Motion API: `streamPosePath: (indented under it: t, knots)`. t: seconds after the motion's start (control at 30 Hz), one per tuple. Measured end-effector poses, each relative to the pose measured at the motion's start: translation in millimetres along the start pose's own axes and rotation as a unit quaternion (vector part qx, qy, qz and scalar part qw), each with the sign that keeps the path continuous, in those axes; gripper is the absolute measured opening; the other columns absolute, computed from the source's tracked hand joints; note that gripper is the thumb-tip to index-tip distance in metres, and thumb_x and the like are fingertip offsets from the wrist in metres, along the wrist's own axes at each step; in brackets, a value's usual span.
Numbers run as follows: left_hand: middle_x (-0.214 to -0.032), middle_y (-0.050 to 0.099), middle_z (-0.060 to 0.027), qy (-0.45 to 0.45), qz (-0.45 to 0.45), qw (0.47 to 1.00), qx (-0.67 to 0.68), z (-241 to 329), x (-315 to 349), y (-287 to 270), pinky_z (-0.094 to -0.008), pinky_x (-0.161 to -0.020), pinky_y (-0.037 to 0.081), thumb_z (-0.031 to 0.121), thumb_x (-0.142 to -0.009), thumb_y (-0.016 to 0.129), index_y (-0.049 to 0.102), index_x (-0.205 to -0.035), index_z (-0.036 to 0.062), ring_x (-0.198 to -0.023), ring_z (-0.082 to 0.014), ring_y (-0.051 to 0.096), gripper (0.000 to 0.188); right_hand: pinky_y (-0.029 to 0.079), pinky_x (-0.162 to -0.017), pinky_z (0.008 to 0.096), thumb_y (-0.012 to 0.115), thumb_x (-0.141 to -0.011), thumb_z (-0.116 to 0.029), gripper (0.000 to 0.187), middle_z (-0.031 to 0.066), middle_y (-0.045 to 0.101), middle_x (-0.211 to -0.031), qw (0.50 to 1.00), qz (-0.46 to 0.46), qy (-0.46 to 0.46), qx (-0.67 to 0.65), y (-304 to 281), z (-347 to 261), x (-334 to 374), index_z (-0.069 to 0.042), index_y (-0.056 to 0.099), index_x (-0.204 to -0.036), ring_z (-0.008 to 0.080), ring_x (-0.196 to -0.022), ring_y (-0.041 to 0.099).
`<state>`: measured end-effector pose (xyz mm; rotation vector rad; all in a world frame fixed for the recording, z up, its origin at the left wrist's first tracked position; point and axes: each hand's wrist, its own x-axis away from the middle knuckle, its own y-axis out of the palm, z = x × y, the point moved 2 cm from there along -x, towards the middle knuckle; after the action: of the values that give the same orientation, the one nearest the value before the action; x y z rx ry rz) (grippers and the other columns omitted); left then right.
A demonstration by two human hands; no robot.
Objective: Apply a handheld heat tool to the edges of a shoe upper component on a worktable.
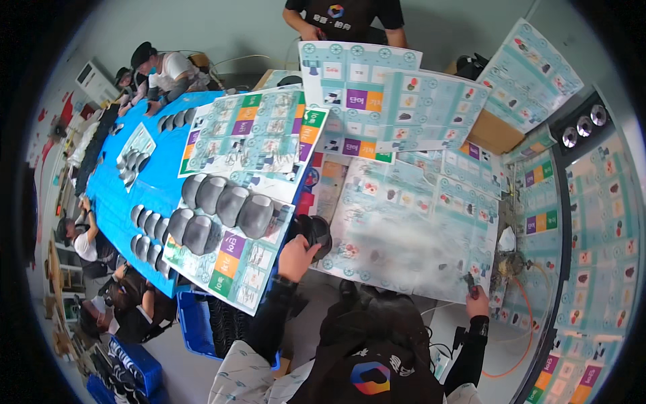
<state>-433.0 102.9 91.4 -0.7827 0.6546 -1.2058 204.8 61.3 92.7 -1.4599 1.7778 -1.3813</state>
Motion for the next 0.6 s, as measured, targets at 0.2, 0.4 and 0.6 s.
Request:
streamPosePath:
  t: [0.2,0.4,0.6]
  knots:
    - [-0.088,0.073,-0.0135,-0.088,-0.018,0.977,-0.192,-19.4,-85.9,88.3,-0.0425,-0.070,0.058,0.049,-0.087,0.067,0.070,-0.085,0.0041,-0.080,-0.0308,0.072,0.045,0.050,-0.077,0.0482,0.066,-0.081,-0.018,0.029,0.0234,0.065,-0.091,0.999,0.002,-0.008,0.039,-16.7,-6.6,22.2,-0.007,0.059,-0.106,0.0471,-0.094,0.061]
    - [-0.099,0.069,-0.0137,-0.074,-0.014,0.962,-0.264,2.5,-111.9,97.4,-0.0400,-0.072,0.058,0.021,-0.091,0.056,0.072,-0.095,0.0051,-0.087,-0.0346,0.069,0.023,0.049,-0.073,0.0395,0.070,-0.076,-0.014,0.028,0.0149,0.061,-0.079,0.999,0.033,0.000,-0.036,-22.8,49.6,36.9,-0.001,0.057,-0.097,0.0322,-0.077,0.060]
    - [-0.087,0.068,-0.0189,0.027,0.042,0.991,-0.127,93.2,-90.7,75.6,-0.0485,-0.069,0.055,0.016,-0.085,0.061,0.057,-0.107,0.0021,-0.079,-0.0369,0.068,0.026,0.051,-0.085,0.0321,0.078,-0.080,-0.013,0.037,0.0077,0.072,-0.101,0.986,0.053,0.062,-0.146,-29.0,110.5,34.6,-0.001,0.064,-0.112,0.0156,-0.093,0.066]
